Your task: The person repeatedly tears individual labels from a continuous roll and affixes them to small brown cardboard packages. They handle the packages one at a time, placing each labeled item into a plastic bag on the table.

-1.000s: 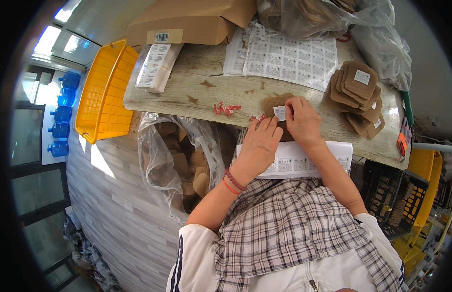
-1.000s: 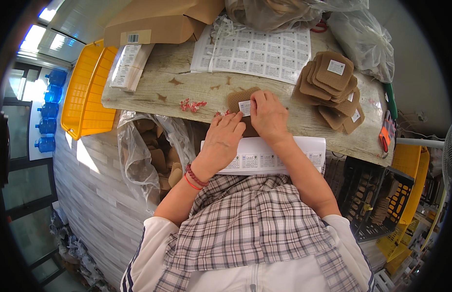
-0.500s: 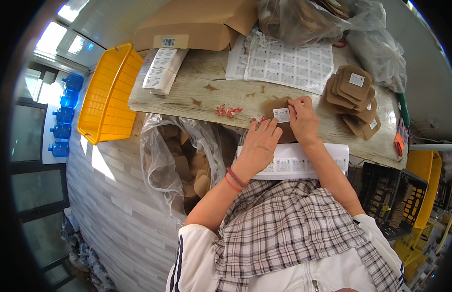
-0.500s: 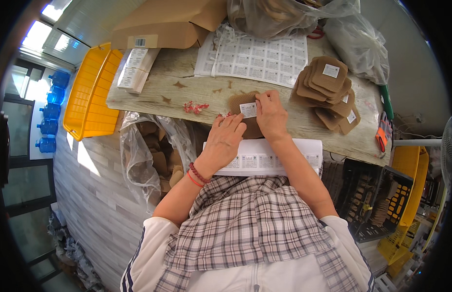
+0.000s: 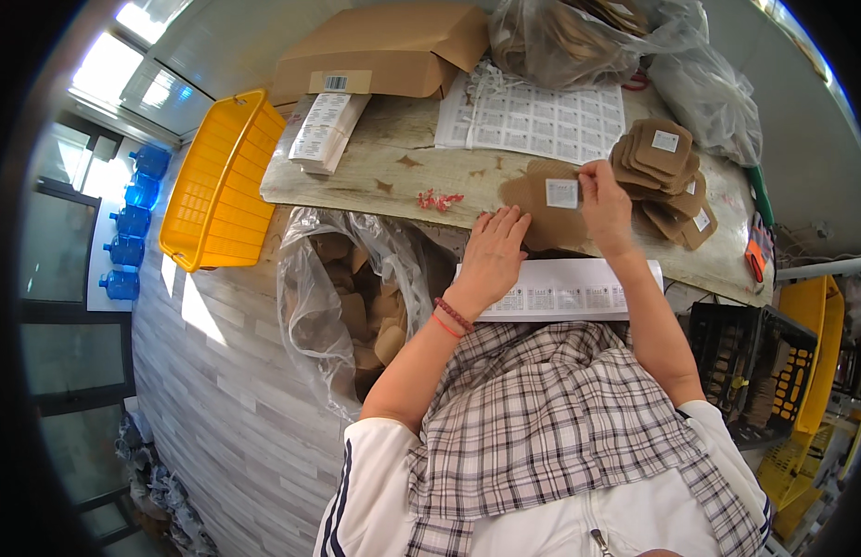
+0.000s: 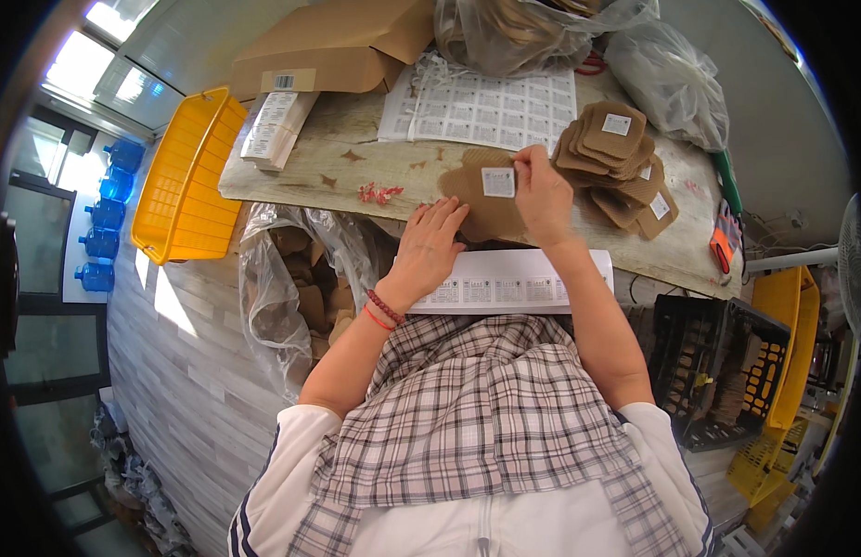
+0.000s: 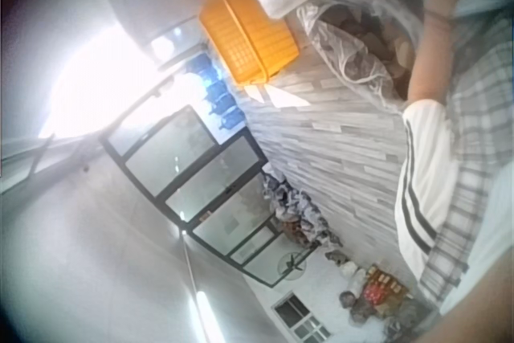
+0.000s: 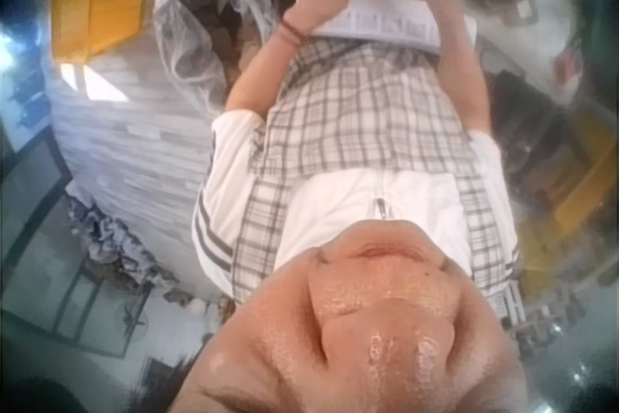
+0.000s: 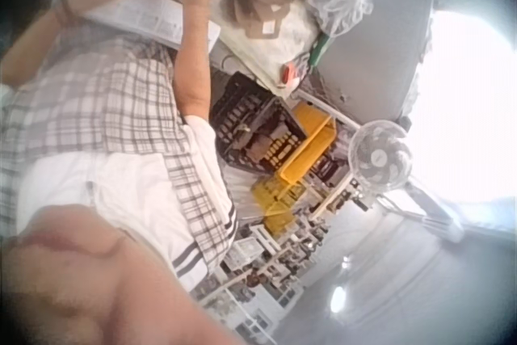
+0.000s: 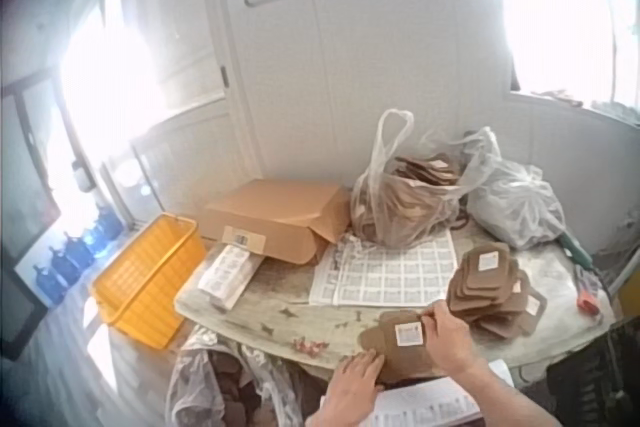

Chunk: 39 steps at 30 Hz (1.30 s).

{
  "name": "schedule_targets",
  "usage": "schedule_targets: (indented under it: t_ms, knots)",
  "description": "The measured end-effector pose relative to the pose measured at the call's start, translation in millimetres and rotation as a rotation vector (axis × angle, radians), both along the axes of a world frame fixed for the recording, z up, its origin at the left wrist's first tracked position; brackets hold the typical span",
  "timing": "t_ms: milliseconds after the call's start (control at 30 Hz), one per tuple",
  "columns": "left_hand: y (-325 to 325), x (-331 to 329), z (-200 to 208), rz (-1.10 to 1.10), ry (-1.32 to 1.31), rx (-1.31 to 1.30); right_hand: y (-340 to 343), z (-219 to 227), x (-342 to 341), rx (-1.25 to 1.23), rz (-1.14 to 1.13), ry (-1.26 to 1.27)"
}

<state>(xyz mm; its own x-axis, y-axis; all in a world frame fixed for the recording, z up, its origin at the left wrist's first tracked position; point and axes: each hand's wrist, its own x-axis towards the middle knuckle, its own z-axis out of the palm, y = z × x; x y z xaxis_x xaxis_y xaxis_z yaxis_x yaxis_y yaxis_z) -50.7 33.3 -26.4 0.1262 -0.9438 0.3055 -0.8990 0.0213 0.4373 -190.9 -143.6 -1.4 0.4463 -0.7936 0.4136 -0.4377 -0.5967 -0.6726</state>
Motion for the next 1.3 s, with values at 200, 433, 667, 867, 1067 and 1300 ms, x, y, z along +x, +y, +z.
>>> schedule_targets:
  t_ms: [200, 433, 667, 867, 1067, 1300]
  knots:
    - [2.9, 4.9, 1.2, -0.023, 0.024, -0.026, -70.7, 47.3, -46.8, -0.323, -0.246, -0.159]
    - [58.3, 25.6, 29.2, 0.074, 0.309, 0.096, -49.1, 54.4, -70.2, -0.593, -0.18, 0.072]
    - [85.7, 17.8, 7.6, 0.218, 0.694, 0.105, 112.7, -3.2, -11.0, 0.04, 0.491, 0.066]
    - [83.1, 9.4, 4.8, 0.295, 0.845, -0.009, 125.9, -21.2, 7.7, -0.042, 0.516, 0.069]
    - [82.5, 8.9, 6.6, 0.327, 0.89, 0.027, 127.1, -20.2, 9.0, -0.201, 0.531, 0.044]
    - [78.0, 14.1, 7.3, 0.338, 0.974, 0.113, 122.7, -24.5, 7.6, -0.414, 0.572, 0.049]
